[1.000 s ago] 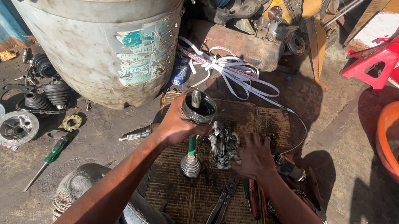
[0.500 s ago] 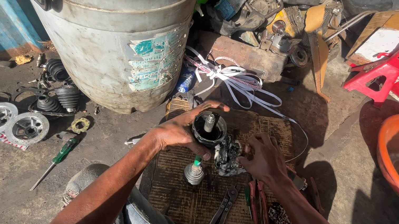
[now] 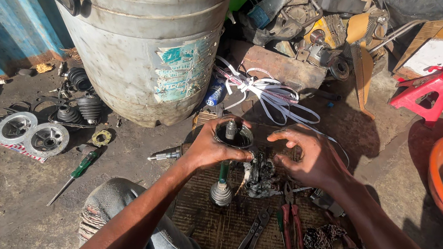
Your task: The person cleans a cylindrical metal car part using a patterned cloth, wiping the exterior and interior surfaces. The person then wipes a rubber boot and a small metal component with the same cloth, handling each item individually on a woven mat.
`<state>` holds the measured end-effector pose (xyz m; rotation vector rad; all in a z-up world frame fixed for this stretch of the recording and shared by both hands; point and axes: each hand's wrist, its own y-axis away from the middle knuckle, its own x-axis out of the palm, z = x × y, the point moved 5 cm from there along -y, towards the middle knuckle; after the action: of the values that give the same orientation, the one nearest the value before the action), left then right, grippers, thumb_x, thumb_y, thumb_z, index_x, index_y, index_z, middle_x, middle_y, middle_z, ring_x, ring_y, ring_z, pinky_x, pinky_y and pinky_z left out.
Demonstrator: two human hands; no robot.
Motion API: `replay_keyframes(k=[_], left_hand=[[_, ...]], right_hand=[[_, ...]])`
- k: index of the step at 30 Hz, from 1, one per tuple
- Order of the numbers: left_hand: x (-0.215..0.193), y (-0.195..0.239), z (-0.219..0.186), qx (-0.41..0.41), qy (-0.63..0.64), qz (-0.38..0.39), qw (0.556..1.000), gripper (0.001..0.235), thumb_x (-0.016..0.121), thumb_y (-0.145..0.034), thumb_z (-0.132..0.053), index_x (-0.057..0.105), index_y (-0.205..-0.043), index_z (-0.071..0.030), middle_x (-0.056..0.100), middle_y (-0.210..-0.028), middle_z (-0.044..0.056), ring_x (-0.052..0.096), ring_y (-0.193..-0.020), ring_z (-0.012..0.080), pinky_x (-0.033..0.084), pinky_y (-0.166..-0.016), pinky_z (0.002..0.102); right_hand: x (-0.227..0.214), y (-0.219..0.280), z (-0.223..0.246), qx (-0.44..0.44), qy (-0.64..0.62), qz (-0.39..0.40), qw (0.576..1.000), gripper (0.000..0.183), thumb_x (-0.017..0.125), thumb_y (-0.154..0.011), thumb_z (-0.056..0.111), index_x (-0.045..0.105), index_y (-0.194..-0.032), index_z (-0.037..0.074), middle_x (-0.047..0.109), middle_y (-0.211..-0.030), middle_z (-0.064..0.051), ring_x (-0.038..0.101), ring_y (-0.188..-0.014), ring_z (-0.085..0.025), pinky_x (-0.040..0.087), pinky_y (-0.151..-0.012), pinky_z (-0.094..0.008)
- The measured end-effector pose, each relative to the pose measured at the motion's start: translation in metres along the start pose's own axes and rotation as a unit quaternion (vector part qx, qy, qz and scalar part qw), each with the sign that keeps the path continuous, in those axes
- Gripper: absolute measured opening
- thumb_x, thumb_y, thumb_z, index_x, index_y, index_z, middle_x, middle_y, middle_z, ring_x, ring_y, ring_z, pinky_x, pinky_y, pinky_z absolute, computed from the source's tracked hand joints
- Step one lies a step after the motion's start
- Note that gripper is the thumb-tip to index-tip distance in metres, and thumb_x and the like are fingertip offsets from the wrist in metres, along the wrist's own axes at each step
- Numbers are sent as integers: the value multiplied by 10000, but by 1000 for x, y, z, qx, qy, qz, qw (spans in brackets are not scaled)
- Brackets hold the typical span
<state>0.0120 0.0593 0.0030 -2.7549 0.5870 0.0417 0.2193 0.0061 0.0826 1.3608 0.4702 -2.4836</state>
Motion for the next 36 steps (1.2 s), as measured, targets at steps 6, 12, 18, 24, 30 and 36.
replay_keyframes(k=[6, 12, 18, 24, 30, 36], left_hand=[[-16, 3, 8, -125, 46, 105, 985, 568, 861, -569, 1, 703, -1111, -60, 748, -959, 38, 719, -852, 135, 627, -768, 331], [-26, 7, 9, -169, -25, 133, 976, 659, 865, -522, 27, 677, -1146, -63, 767, -926, 40, 733, -851, 149, 608, -786, 343], [-8, 0, 9, -145, -22, 211, 966, 605, 863, -506, 8, 675, -1082, 4, 753, -849, 50, 721, -796, 147, 602, -749, 358], [1, -9, -3, -134, -59, 257, 955, 458, 852, -517, 7, 720, -954, -20, 761, -803, 34, 723, -743, 137, 593, -719, 315], [21, -11, -3, -120, -41, 270, 955, 423, 815, -518, 58, 702, -918, -21, 735, -789, 22, 674, -718, 110, 585, -653, 332], [22, -12, -4, -134, -85, 251, 955, 339, 828, -572, 41, 695, -879, -9, 734, -778, 29, 668, -714, 109, 602, -651, 345]], right_hand=[[-20, -14, 32, -142, 52, 7, 989, 596, 737, -730, 13, 715, -1262, 281, 661, -1231, -31, 710, -977, -205, 608, -770, -337], [5, -39, 56, 7, 256, 225, 940, 744, 620, -840, 30, 572, -1399, 519, 378, -1559, 112, 702, -958, -188, 602, -791, -385], [20, -61, 58, -290, 413, 128, 854, 700, 635, -776, 126, 635, -1333, 550, 216, -1671, 0, 561, -1261, -339, 500, -983, -497], [29, -66, 44, -258, 408, 190, 855, 488, 615, -841, 75, 742, -1187, 396, 164, -1694, 1, 482, -1339, -290, 430, -1072, -556], [26, -59, 29, -102, 220, 231, 942, 434, 627, -769, -83, 793, -1060, 194, 220, -1682, 14, 531, -1340, -225, 539, -1019, -377], [42, -52, -1, -37, 104, 181, 977, 578, 637, -714, -154, 770, -1145, 208, 197, -1666, -18, 483, -1372, -264, 554, -987, -350]])
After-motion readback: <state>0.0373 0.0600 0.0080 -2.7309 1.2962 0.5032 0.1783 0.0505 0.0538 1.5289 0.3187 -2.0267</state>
